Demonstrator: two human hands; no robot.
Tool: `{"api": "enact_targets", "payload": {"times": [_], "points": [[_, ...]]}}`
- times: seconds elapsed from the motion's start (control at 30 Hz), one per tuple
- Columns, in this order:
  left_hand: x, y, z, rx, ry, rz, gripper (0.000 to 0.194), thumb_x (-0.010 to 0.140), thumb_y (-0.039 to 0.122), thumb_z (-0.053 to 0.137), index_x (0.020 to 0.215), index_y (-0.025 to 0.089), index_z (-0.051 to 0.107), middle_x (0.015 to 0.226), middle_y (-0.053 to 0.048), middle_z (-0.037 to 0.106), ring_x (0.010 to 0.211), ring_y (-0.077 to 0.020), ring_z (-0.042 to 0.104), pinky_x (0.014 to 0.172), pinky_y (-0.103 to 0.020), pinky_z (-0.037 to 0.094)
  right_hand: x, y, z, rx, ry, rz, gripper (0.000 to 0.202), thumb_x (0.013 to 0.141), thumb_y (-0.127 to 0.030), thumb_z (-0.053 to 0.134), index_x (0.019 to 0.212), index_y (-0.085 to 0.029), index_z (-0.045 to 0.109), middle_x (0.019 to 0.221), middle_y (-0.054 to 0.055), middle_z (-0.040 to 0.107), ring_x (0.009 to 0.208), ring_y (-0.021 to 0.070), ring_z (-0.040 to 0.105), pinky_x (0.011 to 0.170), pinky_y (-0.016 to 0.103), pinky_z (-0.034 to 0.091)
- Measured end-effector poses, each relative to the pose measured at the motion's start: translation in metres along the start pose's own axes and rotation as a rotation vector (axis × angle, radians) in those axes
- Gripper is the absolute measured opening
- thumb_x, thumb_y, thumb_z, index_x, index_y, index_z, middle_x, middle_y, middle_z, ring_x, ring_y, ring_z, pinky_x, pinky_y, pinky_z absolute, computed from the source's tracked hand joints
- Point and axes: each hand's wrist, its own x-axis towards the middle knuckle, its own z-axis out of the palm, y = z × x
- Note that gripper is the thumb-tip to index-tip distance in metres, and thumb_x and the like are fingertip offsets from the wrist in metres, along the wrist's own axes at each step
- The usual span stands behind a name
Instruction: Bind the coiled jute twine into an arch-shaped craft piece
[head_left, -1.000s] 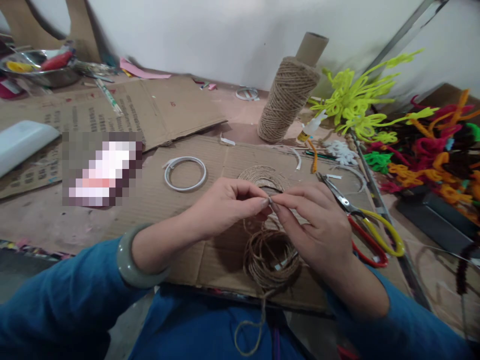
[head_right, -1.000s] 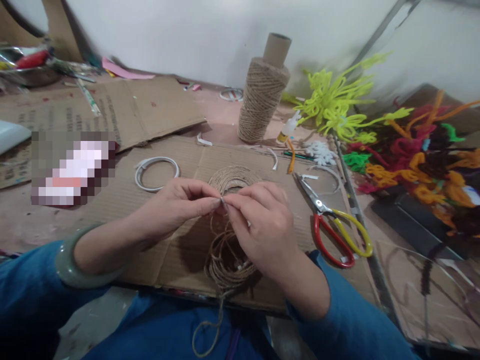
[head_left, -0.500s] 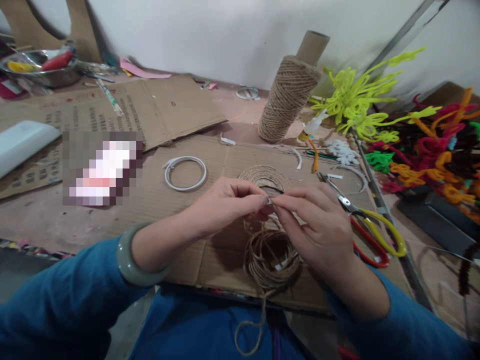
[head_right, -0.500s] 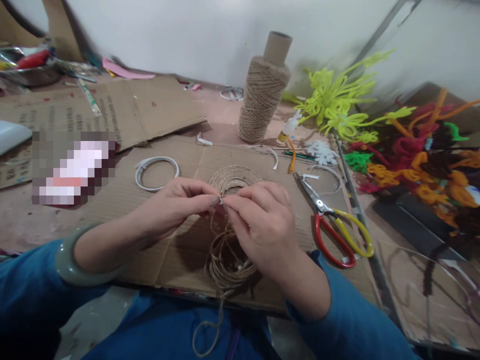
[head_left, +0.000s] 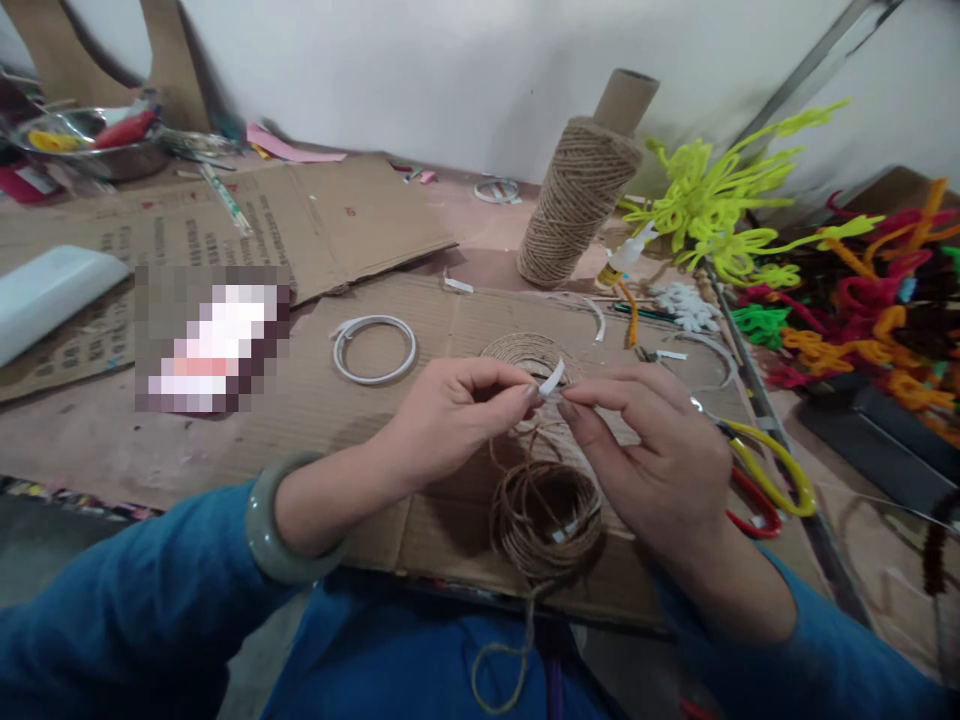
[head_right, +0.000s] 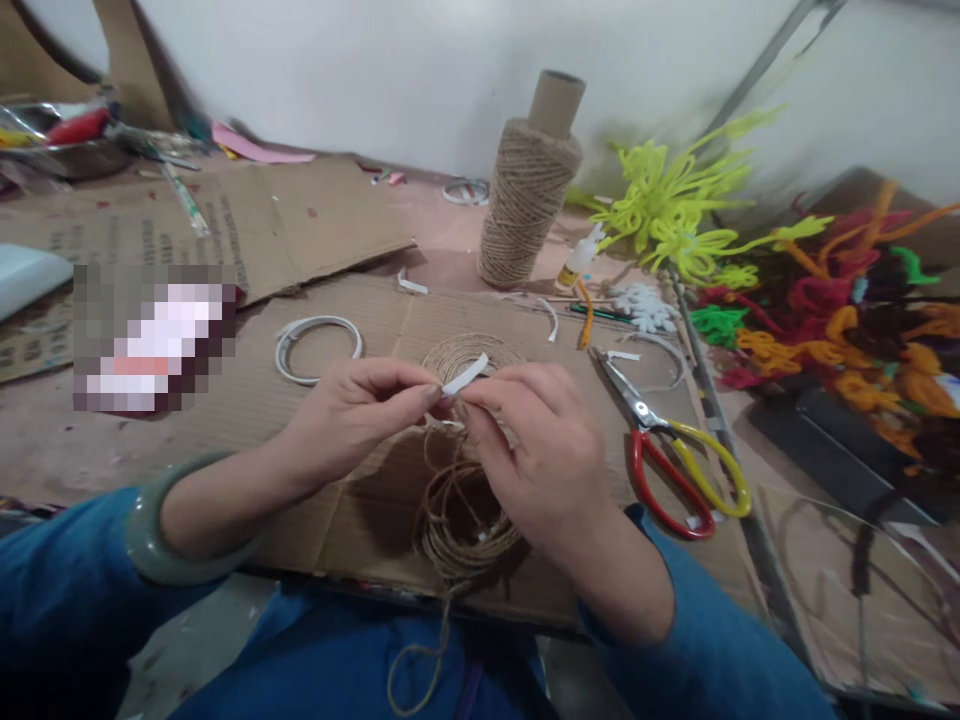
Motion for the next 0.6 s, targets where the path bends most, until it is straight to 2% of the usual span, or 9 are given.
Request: {"api": "enact_targets", "payload": {"times": [0.13,0.23,0.6], "points": [[-0.0045,-0.0042,0.0027,0.232,0.066,0.234,0.017,0.082,0.018,0.057,0.079,0.015,0.073,0.067,0.0,0.07,0.061,-0.009,0.06,0.058,-0.018,0.045,0.0006,-0.0044,0.0014,0.066,-0.044,0.044,0.004,0.086,-0.016,0.06,0.084,-0.02,0.062,0.078,0.002,0.069,0.075,0.0145,0.064,0.069,0.028,0.05],[-0.0071,-0.0053,0.0034,0.344,0.097,0.359,0.015,0.083,0.015,0.057,0.079,0.016,0.072,0.067,0.0,0.072,0.062,-0.0087,0.062,0.06,-0.017,0.046,0.0005,-0.0052,0.0031,0.067,-0.044,0.062,0.005,0.086,-0.016,0.06,0.086,-0.02,0.063,0.08,0.002,0.071,0.077,0.0149,0.066,0.07,0.028,0.052],[-0.0078,-0.0077,0.0025,0.506,0.117,0.51,0.015,0.084,0.013,0.056,0.082,0.017,0.07,0.081,-0.002,0.077,0.074,-0.0104,0.069,0.072,-0.018,0.051,0.0019,-0.0073,0.0047,0.137,-0.066,0.125,0.011,0.086,-0.016,0.059,0.086,-0.021,0.068,0.079,0.002,0.073,0.073,0.0149,0.069,0.068,0.028,0.055]]}}
